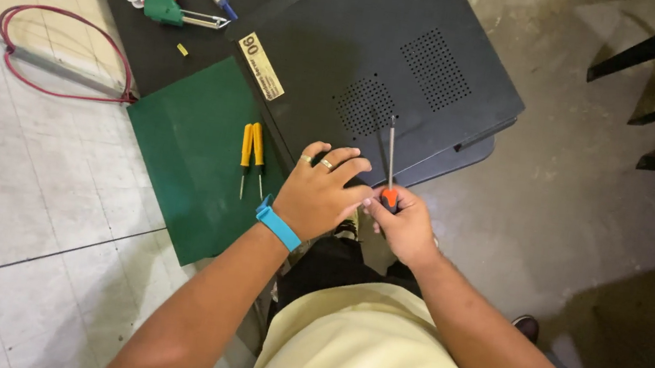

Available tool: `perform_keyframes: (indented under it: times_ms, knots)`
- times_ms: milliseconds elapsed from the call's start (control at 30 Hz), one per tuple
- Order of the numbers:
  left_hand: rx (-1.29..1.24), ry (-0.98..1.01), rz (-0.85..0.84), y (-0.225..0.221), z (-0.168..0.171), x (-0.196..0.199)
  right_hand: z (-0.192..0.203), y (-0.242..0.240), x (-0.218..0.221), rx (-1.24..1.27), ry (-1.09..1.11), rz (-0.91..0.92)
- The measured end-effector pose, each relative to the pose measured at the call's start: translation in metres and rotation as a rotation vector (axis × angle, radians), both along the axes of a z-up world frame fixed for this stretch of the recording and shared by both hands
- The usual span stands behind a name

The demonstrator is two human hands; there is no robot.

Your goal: The person is finishing internal adjustments and then placing and screwing the side panel onto a desktop computer case.

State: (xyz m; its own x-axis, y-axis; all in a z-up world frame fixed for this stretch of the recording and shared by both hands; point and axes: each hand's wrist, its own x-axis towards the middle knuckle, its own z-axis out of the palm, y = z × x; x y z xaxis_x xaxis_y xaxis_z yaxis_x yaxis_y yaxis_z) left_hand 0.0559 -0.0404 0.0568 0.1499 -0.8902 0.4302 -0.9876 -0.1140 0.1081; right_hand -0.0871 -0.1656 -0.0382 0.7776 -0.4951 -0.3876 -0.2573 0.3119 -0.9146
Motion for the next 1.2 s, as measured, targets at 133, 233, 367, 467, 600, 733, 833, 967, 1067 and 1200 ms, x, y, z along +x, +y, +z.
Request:
perform_keyframes:
  times_ms: [133,233,367,467,600,733,833,967,1067,1200]
  knots:
    - [-0.027,-0.007,-0.042,0.0,-0.004,0.003,-0.007,-0.004,-0.002,-0.007,-0.024,0.026]
    - [-0.036,-0.021,-0.047,-0.002,-0.005,0.004,0.008,-0.01,-0.004,-0.05,-0.052,0.058]
    - [-0.067,-0.021,-0.05,0.0,-0.006,0.001,0.031,-0.016,-0.02,-0.266,0.019,0.15]
    - [-0.036,-0.036,-0.062,0.003,-0.001,0.002,0.04,-0.016,-0.043,-0.369,0.097,0.2]
    - [-0.043,-0.012,-0.077,0.003,-0.003,0.005,0.048,-0.017,-0.07,-0.382,0.156,0.206]
    - [-0.056,-0.01,-0.078,0.003,-0.008,0.008,0.059,-0.014,-0.091,-0.366,0.163,0.232]
    - [-0.1,0.035,-0.059,0.002,-0.018,0.009,0.073,-0.017,-0.096,-0.413,0.144,0.281]
    - [-0.121,0.035,-0.019,-0.001,-0.019,0.008,0.076,-0.022,-0.111,-0.481,0.192,0.353]
    - [-0.128,0.048,0.003,-0.003,-0.018,0.008,0.096,-0.025,-0.116,-0.476,0.244,0.4]
    - [-0.082,0.116,-0.001,-0.002,-0.016,0.01,0.106,-0.022,-0.116,-0.516,0.319,0.416]
